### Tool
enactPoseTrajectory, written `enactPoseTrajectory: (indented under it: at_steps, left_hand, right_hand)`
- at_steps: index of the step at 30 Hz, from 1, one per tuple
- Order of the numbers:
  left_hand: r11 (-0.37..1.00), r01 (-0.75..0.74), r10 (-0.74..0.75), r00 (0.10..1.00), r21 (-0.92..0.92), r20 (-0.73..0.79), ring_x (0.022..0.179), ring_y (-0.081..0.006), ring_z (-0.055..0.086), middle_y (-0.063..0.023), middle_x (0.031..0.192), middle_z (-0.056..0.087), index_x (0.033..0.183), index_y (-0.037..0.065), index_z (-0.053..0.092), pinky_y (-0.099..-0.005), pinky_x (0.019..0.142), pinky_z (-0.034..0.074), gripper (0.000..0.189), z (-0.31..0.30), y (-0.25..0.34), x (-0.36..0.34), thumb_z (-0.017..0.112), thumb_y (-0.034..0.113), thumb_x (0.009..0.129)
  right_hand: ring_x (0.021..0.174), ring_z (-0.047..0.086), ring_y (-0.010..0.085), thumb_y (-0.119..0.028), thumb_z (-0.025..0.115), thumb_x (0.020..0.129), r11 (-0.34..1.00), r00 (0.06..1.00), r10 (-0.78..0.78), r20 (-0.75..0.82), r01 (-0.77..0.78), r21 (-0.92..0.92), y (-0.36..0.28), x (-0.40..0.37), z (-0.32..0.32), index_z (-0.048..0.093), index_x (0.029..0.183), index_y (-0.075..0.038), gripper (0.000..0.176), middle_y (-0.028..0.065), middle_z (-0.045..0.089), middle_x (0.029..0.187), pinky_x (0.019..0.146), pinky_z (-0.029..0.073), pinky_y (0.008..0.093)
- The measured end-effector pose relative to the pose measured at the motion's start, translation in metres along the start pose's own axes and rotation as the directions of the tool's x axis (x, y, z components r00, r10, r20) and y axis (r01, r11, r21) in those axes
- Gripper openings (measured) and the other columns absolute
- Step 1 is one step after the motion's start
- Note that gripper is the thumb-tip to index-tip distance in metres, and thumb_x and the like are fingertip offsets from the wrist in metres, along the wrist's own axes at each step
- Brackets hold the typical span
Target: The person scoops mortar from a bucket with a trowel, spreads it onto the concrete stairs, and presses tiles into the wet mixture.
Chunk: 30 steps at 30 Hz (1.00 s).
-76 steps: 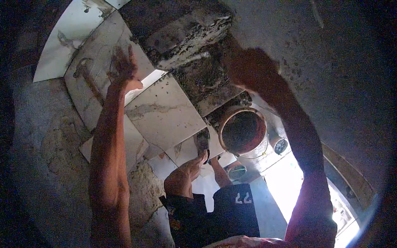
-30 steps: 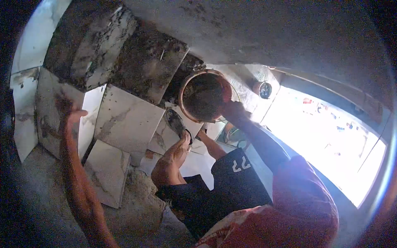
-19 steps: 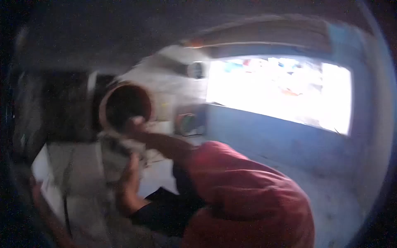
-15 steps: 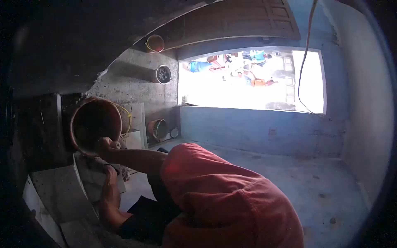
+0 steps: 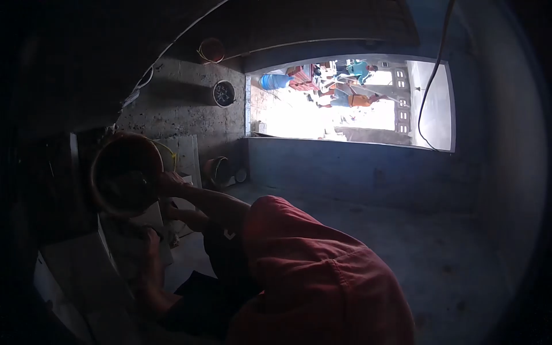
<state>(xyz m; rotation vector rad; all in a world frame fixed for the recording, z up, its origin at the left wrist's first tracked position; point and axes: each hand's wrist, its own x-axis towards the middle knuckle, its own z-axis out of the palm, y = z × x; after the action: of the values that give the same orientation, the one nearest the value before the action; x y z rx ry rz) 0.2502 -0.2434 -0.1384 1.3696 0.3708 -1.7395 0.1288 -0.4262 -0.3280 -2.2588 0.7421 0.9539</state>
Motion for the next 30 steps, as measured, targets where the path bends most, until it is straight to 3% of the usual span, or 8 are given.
enactPoseTrajectory:
  at_steps: [6, 9, 14, 17, 22, 23, 25, 30]
  left_hand:
    - [0.992, 0.001, -0.017, 0.992, 0.124, 0.125, 0.124, -0.0280, 0.018, -0.0202, 0.133, 0.021, 0.129, -0.001, 0.021, -0.0376, 0.099, 0.014, 0.077, -0.006, 0.004, -0.005, 0.041, 0.053, 0.078]
    - [0.991, -0.017, -0.001, 0.991, 0.134, 0.133, 0.124, -0.0295, 0.016, -0.0210, 0.133, 0.019, 0.129, -0.001, 0.019, -0.0389, 0.099, 0.013, 0.079, -0.008, 0.005, -0.003, 0.043, 0.053, 0.076]
    - [0.972, -0.139, 0.119, 0.987, 0.190, 0.110, 0.124, -0.0320, 0.013, -0.0221, 0.133, 0.016, 0.129, -0.002, 0.017, -0.0410, 0.099, 0.011, 0.084, -0.019, 0.012, 0.008, 0.047, 0.053, 0.074]
    - [0.799, -0.230, 0.374, 0.913, 0.555, -0.160, 0.124, -0.0334, 0.011, -0.0229, 0.134, 0.014, 0.129, -0.002, 0.015, -0.0422, 0.099, 0.010, 0.086, -0.103, 0.026, 0.011, 0.049, 0.053, 0.072]
    - [0.274, 0.578, 0.612, 0.511, 0.768, -0.603, 0.124, -0.0359, 0.008, -0.0240, 0.134, 0.011, 0.129, -0.003, 0.013, -0.0444, 0.099, 0.009, 0.091, -0.298, 0.013, -0.061, 0.053, 0.052, 0.069]
    - [0.239, 0.663, 0.566, 0.498, 0.710, -0.656, 0.124, -0.0364, 0.007, -0.0243, 0.134, 0.011, 0.129, -0.003, 0.013, -0.0448, 0.099, 0.008, 0.092, -0.320, 0.007, -0.072, 0.054, 0.052, 0.069]
    - [0.208, 0.718, 0.451, 0.532, 0.664, -0.717, 0.124, -0.0374, 0.006, -0.0248, 0.134, 0.010, 0.129, -0.004, 0.012, -0.0456, 0.099, 0.008, 0.094, -0.351, -0.001, -0.081, 0.055, 0.052, 0.068]
    - [0.244, 0.708, 0.298, 0.596, 0.663, -0.746, 0.125, -0.0399, 0.003, -0.0259, 0.134, 0.007, 0.130, -0.004, 0.009, -0.0477, 0.099, 0.006, 0.099, -0.366, -0.009, -0.077, 0.059, 0.052, 0.065]
  right_hand:
    - [0.077, 0.057, 0.0329, -0.029, 0.057, 0.069, 0.969, 0.969, -0.100, -0.227, 0.147, 0.198, 0.001, -0.012, 0.030, 0.057, 0.085, -0.007, 0.027, 0.0159, 0.059, 0.085, 0.063, 0.045, 0.0402]
    - [0.074, 0.055, 0.0348, -0.027, 0.056, 0.070, 0.822, 0.990, 0.126, -0.068, -0.065, 0.566, -0.065, -0.049, -0.012, 0.057, 0.086, -0.007, 0.025, 0.0159, 0.058, 0.084, 0.062, 0.044, 0.0391]
    - [0.078, 0.057, 0.0261, -0.031, 0.054, 0.077, 0.830, 0.969, -0.237, -0.075, 0.241, 0.503, -0.099, -0.050, 0.008, 0.056, 0.091, -0.005, 0.030, 0.0098, 0.058, 0.087, 0.060, 0.044, 0.0360]
    - [0.071, 0.053, 0.0190, -0.027, 0.049, 0.080, 0.760, 0.933, -0.350, -0.081, 0.334, 0.558, -0.118, -0.035, 0.034, 0.053, 0.091, -0.003, 0.026, 0.0073, 0.054, 0.082, 0.055, 0.042, 0.0307]
    - [0.059, 0.047, 0.0070, -0.020, 0.042, 0.087, 0.619, 0.859, -0.475, -0.193, 0.482, 0.621, -0.185, -0.012, 0.060, 0.049, 0.091, 0.000, 0.021, 0.0031, 0.047, 0.073, 0.046, 0.039, 0.0219]
    - [0.059, 0.047, 0.0070, -0.020, 0.042, 0.087, 0.595, 0.840, -0.508, -0.188, 0.501, 0.629, -0.202, -0.015, 0.056, 0.049, 0.091, 0.000, 0.021, 0.0031, 0.047, 0.073, 0.046, 0.039, 0.0219]
    - [0.054, 0.044, 0.0074, -0.021, 0.046, 0.084, 0.194, 0.948, -0.317, 0.038, 0.025, 0.981, -0.252, -0.020, 0.026, 0.047, 0.092, 0.000, 0.022, 0.0024, 0.046, 0.070, 0.045, 0.036, 0.0206]
    - [0.058, 0.043, 0.0090, -0.025, 0.046, 0.083, 0.156, 0.854, -0.385, -0.350, 0.434, 0.887, -0.289, -0.047, 0.002, 0.045, 0.097, 0.001, 0.030, 0.0026, 0.047, 0.070, 0.052, 0.037, 0.0218]
